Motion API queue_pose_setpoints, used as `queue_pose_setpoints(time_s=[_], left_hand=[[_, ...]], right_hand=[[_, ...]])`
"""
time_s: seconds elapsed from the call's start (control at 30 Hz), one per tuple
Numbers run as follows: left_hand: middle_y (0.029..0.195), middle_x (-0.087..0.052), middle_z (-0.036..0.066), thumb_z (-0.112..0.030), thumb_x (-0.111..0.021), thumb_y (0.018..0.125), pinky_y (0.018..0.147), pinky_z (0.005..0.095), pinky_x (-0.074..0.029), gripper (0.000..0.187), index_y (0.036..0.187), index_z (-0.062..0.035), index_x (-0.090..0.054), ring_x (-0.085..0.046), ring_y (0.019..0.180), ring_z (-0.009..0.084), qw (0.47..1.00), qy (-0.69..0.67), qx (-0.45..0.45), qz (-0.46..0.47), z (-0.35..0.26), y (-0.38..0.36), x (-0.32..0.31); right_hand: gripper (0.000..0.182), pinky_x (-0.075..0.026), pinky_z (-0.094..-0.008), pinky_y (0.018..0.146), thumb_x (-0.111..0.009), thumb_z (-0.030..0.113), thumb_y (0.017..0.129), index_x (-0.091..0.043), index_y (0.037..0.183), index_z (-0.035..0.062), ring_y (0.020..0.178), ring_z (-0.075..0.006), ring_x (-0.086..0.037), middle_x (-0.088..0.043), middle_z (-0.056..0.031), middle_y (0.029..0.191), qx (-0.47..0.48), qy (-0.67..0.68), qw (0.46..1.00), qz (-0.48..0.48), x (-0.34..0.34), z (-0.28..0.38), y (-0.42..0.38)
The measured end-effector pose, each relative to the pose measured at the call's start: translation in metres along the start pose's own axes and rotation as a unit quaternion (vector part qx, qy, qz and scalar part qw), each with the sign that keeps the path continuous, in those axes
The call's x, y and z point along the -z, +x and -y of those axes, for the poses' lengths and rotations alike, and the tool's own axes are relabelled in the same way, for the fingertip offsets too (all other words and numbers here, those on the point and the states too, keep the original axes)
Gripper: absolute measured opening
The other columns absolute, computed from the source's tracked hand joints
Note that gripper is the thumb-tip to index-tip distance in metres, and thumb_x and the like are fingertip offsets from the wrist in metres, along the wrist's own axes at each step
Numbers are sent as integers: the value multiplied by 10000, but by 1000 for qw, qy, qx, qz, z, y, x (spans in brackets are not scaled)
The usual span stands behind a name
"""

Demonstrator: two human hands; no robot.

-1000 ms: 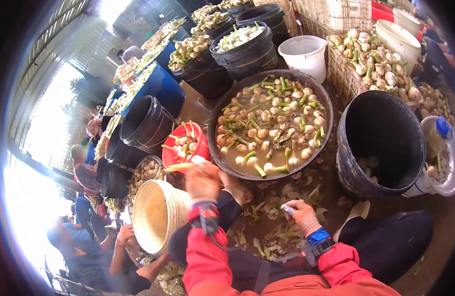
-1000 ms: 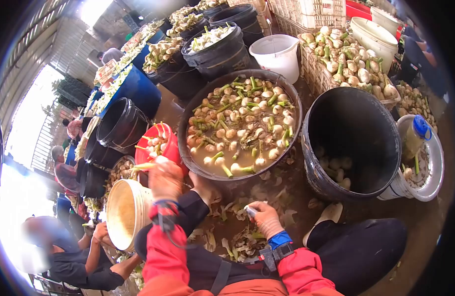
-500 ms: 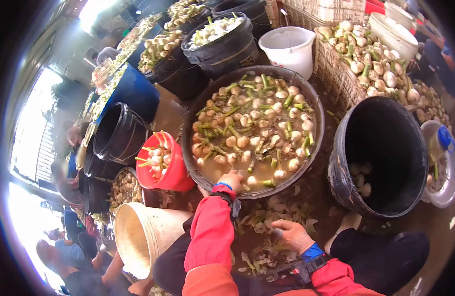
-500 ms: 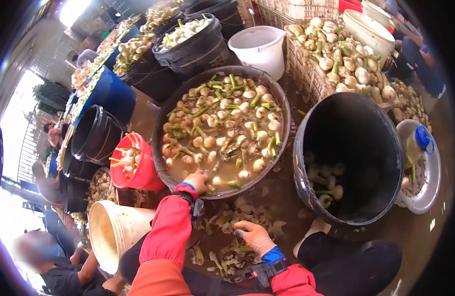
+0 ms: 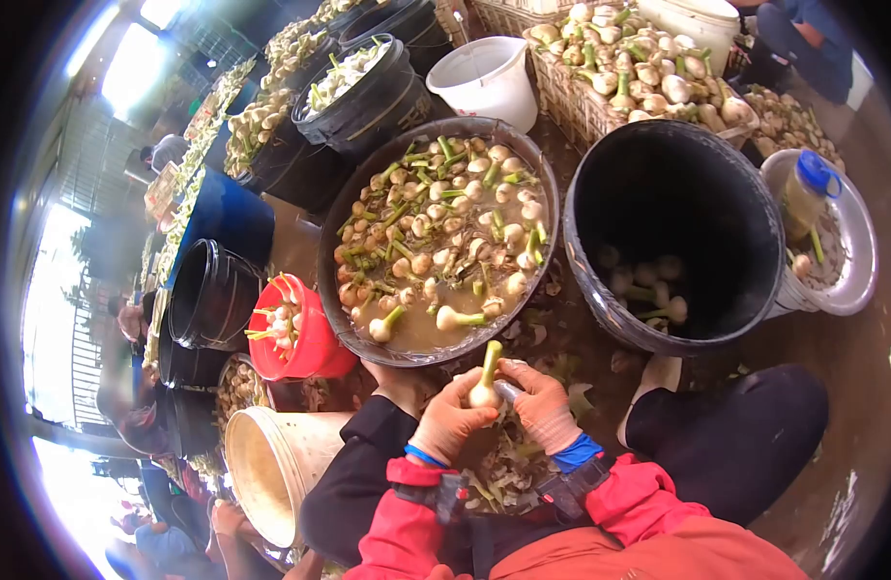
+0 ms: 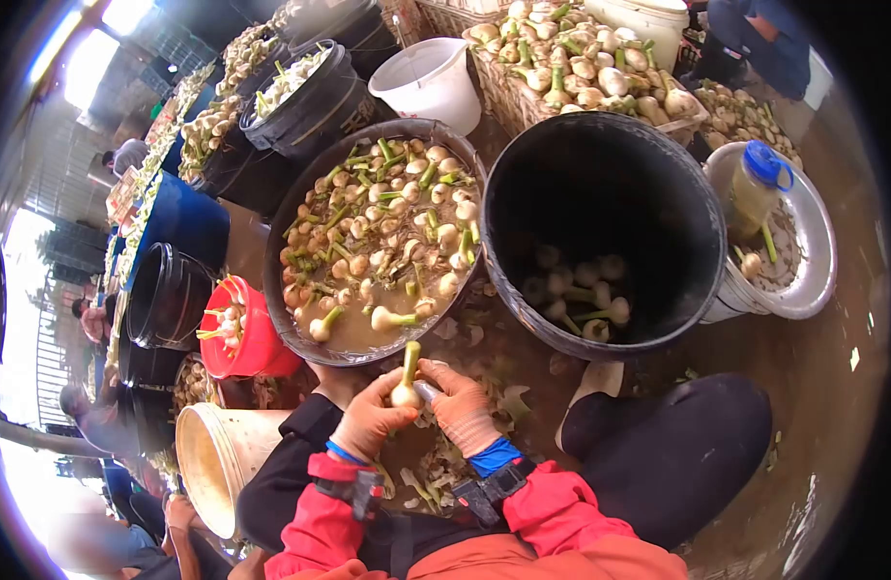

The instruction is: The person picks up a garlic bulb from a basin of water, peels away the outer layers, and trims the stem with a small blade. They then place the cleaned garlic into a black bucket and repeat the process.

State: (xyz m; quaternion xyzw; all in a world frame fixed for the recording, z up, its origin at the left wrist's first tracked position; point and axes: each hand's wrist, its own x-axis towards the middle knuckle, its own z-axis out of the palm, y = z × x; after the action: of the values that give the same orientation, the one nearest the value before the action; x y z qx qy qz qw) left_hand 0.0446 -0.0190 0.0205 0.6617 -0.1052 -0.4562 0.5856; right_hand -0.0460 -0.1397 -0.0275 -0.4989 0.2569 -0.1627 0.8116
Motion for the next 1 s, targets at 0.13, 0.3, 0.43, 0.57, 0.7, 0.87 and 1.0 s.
queue_pose_setpoints(time_s=[0.13, 0.3, 0.43, 0.57, 0.7, 0.87, 1.0], left_hand=[[986, -544, 119, -81, -722, 667, 785, 293, -457, 555, 1191, -55, -541, -567, 879, 235, 917, 349, -123, -150, 8, -16, -38], [1038, -537, 164, -199, -749, 629, 800, 392, -474, 663, 1245, -176, -505, -546, 960, 348, 786, 544, -80, -284, 15, -30, -70], [1054, -525, 158, -158, -755, 631, 811, 363, -474, 696, 1268, -122, -476, -553, 960, 313, 764, 552, -201, -266, 30, -31, -62], [1048, -504, 144, -87, -761, 624, 822, 316, -459, 594, 1166, 0, -532, -541, 955, 247, 903, 249, -197, -288, 34, -33, -39], [983, -512, 151, -125, -759, 601, 796, 368, -459, 558, 1125, -73, -575, -534, 916, 304, 812, 437, -228, -312, 29, -42, -49], [955, -514, 159, -160, -741, 612, 751, 392, -454, 517, 1105, -101, -593, -518, 916, 315, 753, 537, -196, -326, 26, -43, -67], [976, -566, 137, -96, -699, 712, 705, 320, -483, 575, 1248, -123, -490, -562, 790, 264, 954, 8, -159, -256, 36, -35, -53]], right_hand=[[419, -431, -261, 888, -515, -78, 805, -518, 1216, 0, 1013, -157, -568, -630, -88, 1067, 18, -109, 994, 23, 5, -3, -3], [392, -462, -330, 823, -494, -5, 799, -558, 1174, 89, 970, -304, -601, -611, -208, 1037, 11, -259, 965, -32, -1, -1, -12], [382, -467, -321, 819, -477, -14, 811, -554, 1176, 70, 961, -230, -600, -623, -150, 1049, -57, -152, 986, -37, 8, -23, -4], [375, -435, -258, 883, -516, -59, 820, -540, 1191, -11, 1019, -139, -541, -604, -66, 1108, -89, 48, 991, 83, 5, 16, -10], [340, -474, -266, 776, -557, 11, 835, -560, 1172, 58, 880, -156, -601, -645, -53, 978, -74, -50, 991, 101, -2, 0, -13], [313, -466, -308, 801, -563, 41, 816, -571, 1128, 60, 896, -221, -610, -638, -141, 989, -36, -198, 979, 41, -1, -1, -16], [301, -460, -291, 815, -552, 17, 808, -585, 1106, 32, 912, -189, -595, -635, -124, 999, 59, -167, 982, 68, 5, 5, -13]])
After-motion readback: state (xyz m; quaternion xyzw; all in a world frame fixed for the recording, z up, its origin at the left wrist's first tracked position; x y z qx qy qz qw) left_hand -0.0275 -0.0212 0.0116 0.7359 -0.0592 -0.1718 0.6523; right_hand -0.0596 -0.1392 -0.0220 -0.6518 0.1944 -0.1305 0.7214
